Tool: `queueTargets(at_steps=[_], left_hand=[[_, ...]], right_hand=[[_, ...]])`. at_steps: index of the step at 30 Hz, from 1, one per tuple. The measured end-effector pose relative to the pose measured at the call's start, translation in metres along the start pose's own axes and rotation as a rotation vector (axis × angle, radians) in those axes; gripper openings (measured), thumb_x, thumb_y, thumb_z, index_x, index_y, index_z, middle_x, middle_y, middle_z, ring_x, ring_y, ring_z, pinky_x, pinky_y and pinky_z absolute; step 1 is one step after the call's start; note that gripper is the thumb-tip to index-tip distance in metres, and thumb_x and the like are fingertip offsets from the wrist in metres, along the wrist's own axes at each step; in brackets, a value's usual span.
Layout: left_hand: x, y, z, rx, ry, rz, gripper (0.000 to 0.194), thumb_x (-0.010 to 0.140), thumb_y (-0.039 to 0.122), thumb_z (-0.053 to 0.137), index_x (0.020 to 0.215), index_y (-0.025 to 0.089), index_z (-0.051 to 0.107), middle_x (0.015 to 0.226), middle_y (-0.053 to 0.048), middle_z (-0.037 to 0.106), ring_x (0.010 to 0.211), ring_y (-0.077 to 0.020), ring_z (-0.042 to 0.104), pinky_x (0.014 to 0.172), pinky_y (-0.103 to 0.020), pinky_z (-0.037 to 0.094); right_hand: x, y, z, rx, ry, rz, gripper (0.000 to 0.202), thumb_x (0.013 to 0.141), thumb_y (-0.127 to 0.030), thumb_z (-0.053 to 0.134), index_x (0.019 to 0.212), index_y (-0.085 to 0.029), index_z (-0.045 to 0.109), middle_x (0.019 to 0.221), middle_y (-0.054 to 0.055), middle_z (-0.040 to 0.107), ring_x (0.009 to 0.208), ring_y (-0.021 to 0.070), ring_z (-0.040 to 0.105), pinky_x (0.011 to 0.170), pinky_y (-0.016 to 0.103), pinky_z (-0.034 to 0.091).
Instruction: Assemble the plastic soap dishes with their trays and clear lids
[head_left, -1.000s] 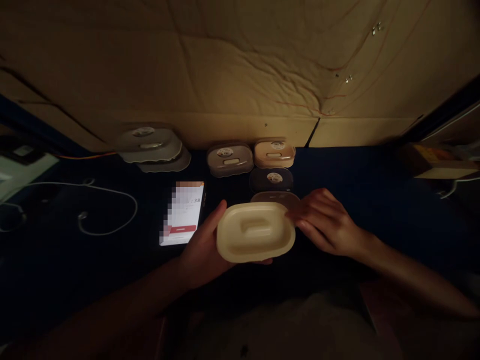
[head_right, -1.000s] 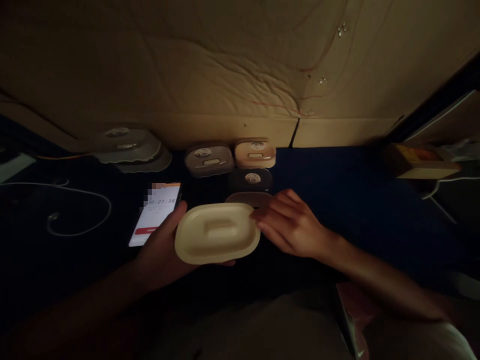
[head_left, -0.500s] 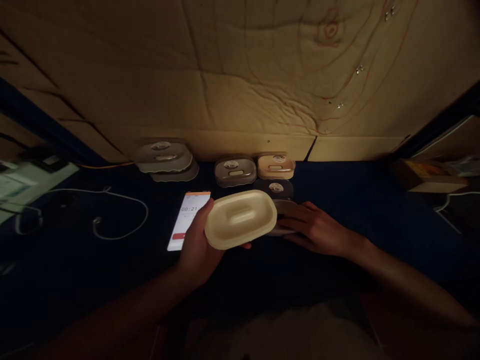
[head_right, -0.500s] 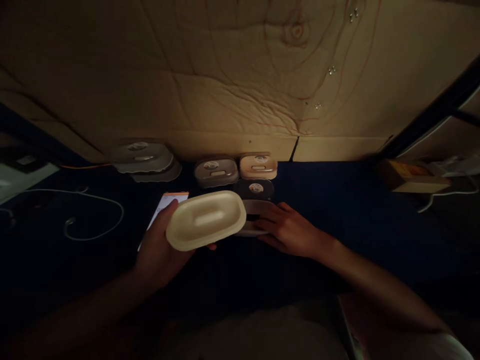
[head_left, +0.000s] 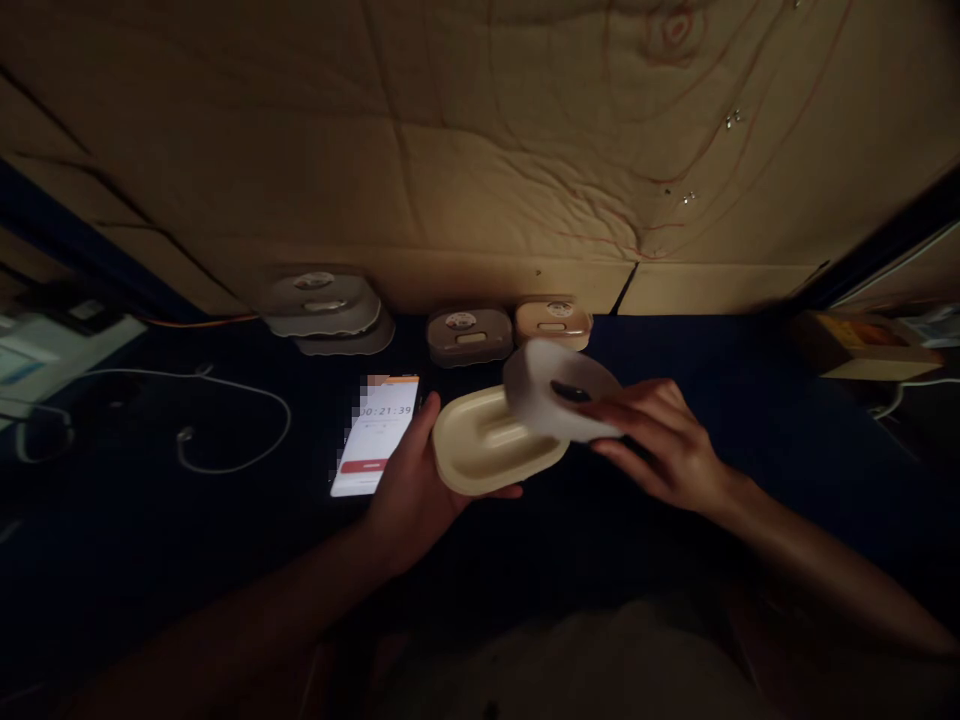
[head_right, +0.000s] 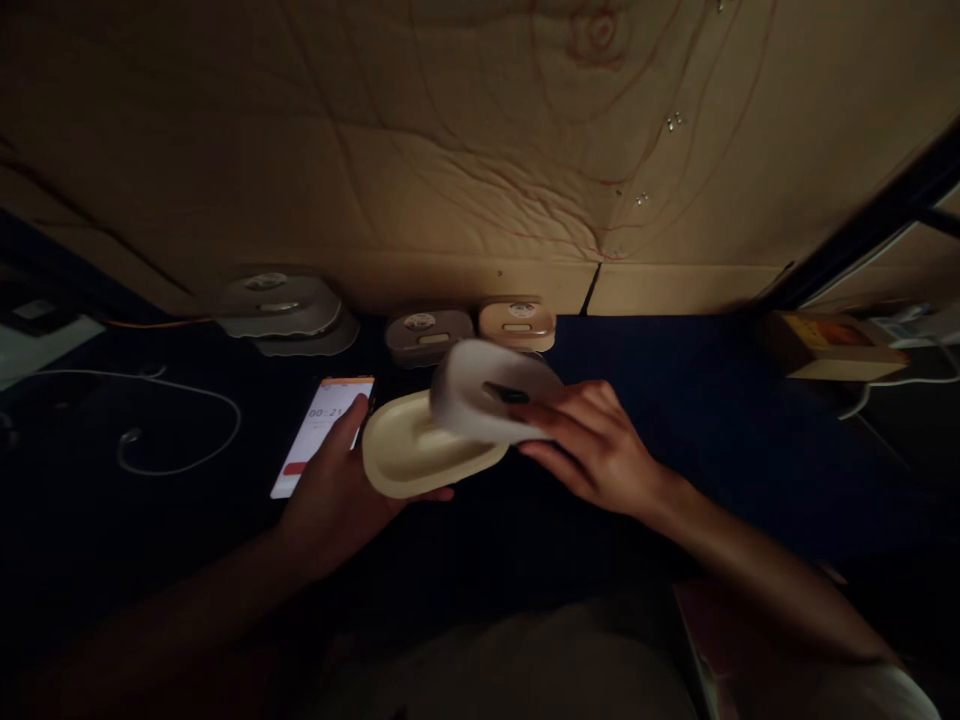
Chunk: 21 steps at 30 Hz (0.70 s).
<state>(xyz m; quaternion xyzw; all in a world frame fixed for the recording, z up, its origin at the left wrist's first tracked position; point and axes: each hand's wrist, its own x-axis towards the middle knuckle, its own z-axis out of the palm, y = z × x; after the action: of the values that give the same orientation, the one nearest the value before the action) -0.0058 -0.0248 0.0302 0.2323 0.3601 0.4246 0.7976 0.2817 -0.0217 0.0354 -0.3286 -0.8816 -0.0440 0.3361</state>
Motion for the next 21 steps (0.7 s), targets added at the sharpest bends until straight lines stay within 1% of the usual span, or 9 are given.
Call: queueTargets(at_steps=[2,4,6,9,11,13,17,19,21], left_hand=[[0.002,-0.005,-0.003,-0.006,-0.078,-0.052,0.068,0.102,0.071,0.041,0.132,0.018,0.070,0.132,-0.016,0.076,0.120,-0.0393,0.071,0.078,-0.048,0.069],[0.003,-0.010,-0.008,-0.003,-0.152,-0.058,0.071,0.101,0.074,0.039,0.135,0.019,0.068,0.136,-0.017,0.073,0.125,-0.0401,0.069,0.081,-0.049,0.068],[0.004,-0.015,-0.012,0.003,-0.203,-0.052,0.064,0.103,0.068,0.043,0.137,0.020,0.068,0.138,-0.017,0.073,0.126,-0.0386,0.068,0.083,-0.048,0.067],[0.007,-0.019,-0.017,0.009,-0.230,-0.061,0.047,0.107,0.051,0.049,0.138,0.020,0.068,0.140,-0.014,0.071,0.124,-0.0349,0.069,0.087,-0.046,0.066],[0.008,-0.020,-0.017,0.012,-0.225,-0.069,0.043,0.107,0.045,0.053,0.137,0.019,0.068,0.140,-0.015,0.071,0.121,-0.0330,0.070,0.088,-0.044,0.066],[0.009,-0.019,-0.016,0.016,-0.197,-0.062,0.040,0.105,0.041,0.056,0.136,0.018,0.069,0.137,-0.015,0.073,0.117,-0.0321,0.072,0.086,-0.043,0.066],[0.008,-0.016,-0.012,0.048,-0.099,-0.056,0.042,0.102,0.041,0.060,0.137,0.018,0.067,0.137,-0.016,0.072,0.119,-0.0352,0.071,0.080,-0.041,0.067],[0.008,-0.016,-0.010,0.085,-0.052,-0.070,0.044,0.102,0.041,0.061,0.139,0.018,0.066,0.141,-0.017,0.070,0.123,-0.0365,0.069,0.079,-0.040,0.067],[0.007,-0.016,-0.009,0.117,-0.015,-0.090,0.044,0.101,0.041,0.062,0.139,0.019,0.065,0.145,-0.016,0.068,0.124,-0.0360,0.069,0.079,-0.041,0.068]], right_hand=[[0.000,-0.007,0.005,0.004,-0.062,-0.100,0.036,0.103,-0.028,0.068,0.139,-0.022,0.064,0.116,0.008,0.077,0.102,0.0238,0.071,0.090,0.042,0.054],[-0.001,-0.012,0.012,0.014,-0.097,-0.148,0.033,0.105,-0.030,0.065,0.136,-0.018,0.065,0.118,0.009,0.078,0.103,0.0228,0.071,0.089,0.040,0.053],[-0.002,-0.015,0.020,0.023,-0.105,-0.170,0.032,0.107,-0.032,0.062,0.135,-0.016,0.065,0.120,0.009,0.078,0.104,0.0218,0.070,0.088,0.038,0.052],[-0.003,-0.016,0.029,0.017,-0.108,-0.206,0.032,0.108,-0.029,0.061,0.137,-0.016,0.064,0.120,0.007,0.079,0.106,0.0202,0.069,0.089,0.037,0.049],[-0.005,-0.016,0.032,-0.002,-0.126,-0.230,0.032,0.108,-0.024,0.060,0.139,-0.016,0.063,0.122,0.007,0.079,0.110,0.0199,0.069,0.092,0.037,0.048],[-0.006,-0.015,0.034,-0.007,-0.158,-0.243,0.033,0.110,-0.025,0.057,0.141,-0.016,0.061,0.125,0.007,0.078,0.114,0.0206,0.068,0.095,0.038,0.048],[-0.007,-0.003,0.036,0.073,-0.205,-0.134,0.051,0.114,-0.047,0.040,0.152,-0.016,0.052,0.138,0.015,0.070,0.127,0.0261,0.064,0.102,0.044,0.050],[-0.008,0.009,0.039,0.093,-0.196,-0.019,0.054,0.114,-0.047,0.034,0.157,-0.016,0.045,0.147,0.018,0.064,0.136,0.0286,0.059,0.107,0.048,0.048],[-0.008,0.023,0.044,0.061,-0.198,0.097,0.051,0.114,-0.040,0.035,0.160,-0.019,0.040,0.153,0.017,0.059,0.142,0.0298,0.055,0.112,0.053,0.045]])
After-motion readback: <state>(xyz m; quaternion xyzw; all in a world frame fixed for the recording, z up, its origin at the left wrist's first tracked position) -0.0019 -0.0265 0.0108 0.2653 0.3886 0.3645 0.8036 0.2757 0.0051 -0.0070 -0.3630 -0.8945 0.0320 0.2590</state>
